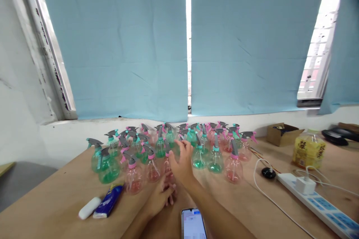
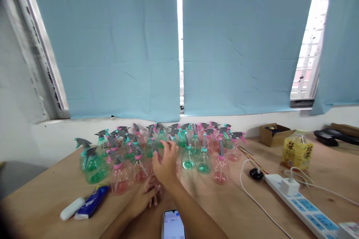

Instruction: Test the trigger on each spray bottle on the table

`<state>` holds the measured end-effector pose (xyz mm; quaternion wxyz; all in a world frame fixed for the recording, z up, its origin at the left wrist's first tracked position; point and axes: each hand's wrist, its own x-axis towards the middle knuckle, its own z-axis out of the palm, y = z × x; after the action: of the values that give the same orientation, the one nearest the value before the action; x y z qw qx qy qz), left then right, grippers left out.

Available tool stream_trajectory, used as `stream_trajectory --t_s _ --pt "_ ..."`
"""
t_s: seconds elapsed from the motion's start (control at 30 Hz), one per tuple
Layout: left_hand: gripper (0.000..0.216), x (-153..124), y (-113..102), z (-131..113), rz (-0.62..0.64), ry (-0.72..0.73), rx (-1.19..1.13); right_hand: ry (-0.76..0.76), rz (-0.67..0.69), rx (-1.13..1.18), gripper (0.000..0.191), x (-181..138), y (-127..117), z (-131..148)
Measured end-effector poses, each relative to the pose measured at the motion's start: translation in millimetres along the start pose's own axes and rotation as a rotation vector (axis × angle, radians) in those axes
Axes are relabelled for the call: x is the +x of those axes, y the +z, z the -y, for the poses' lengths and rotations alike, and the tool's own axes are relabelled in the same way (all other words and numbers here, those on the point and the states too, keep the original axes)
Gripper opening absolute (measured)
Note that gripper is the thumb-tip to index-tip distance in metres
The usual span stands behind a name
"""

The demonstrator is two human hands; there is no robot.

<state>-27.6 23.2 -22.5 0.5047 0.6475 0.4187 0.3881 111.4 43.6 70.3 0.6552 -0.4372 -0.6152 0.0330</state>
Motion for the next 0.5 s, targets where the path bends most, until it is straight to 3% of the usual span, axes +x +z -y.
stream_trajectory --t_s 0.13,0.23,0.37,0.5 --pt "0.075 -0.4 -0.8 -1.2 -0.008 -0.022 0.013 0.022 -0.044 -0.146 0.034 18.2 -13.1 -14.7" --pt "0.078 -1.9 -0.2 -4.6 -0.019 -0.021 0.017 0.104 0.053 -0.246 0.027 21.2 -13.5 -34.7" --pt "0.081 -2.8 0.7 -6.5 -0.027 -0.019 0.001 0.155 0.172 -0.291 0.03 14.5 -12.3 -50.6" --pt "0.078 -2.9 0.7 -6.7 -0.027 -0.016 0.009 0.113 0.109 -0.269 0.028 10.0 -18.0 -51.9"
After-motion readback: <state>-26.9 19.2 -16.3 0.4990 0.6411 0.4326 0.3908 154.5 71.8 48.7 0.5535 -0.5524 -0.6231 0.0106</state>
